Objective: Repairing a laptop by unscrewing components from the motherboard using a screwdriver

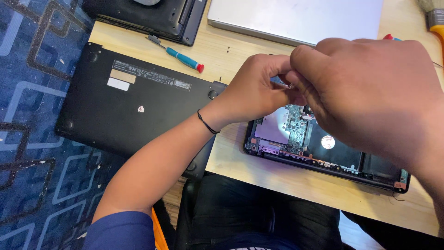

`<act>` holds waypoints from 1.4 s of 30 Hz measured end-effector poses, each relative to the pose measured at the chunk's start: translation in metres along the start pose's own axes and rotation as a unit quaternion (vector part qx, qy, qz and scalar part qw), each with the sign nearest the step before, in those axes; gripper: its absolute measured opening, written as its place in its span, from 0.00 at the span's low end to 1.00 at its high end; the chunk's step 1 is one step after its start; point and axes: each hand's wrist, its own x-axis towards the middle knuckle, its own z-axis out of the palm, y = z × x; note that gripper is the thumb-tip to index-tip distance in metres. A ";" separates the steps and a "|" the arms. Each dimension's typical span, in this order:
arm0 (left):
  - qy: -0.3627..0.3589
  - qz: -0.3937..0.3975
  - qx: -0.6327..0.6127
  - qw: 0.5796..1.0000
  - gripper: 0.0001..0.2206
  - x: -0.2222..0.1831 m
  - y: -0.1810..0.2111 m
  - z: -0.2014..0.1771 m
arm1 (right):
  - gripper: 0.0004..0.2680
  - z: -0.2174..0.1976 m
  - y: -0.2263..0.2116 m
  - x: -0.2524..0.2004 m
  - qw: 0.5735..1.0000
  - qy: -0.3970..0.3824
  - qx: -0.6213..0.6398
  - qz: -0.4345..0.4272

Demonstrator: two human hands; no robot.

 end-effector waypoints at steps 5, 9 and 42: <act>0.007 -0.014 -0.010 1.000 0.12 0.002 0.012 -0.005 | 0.15 0.012 0.008 -0.002 0.989 0.054 0.094 -0.100; -0.133 0.077 -0.056 0.987 0.03 0.000 -0.010 -0.017 | 0.17 0.022 0.005 -0.001 0.968 0.104 0.178 -0.146; -0.107 0.056 -0.127 0.985 0.07 0.005 -0.024 -0.024 | 0.23 0.018 0.014 0.012 0.957 0.163 0.090 -0.225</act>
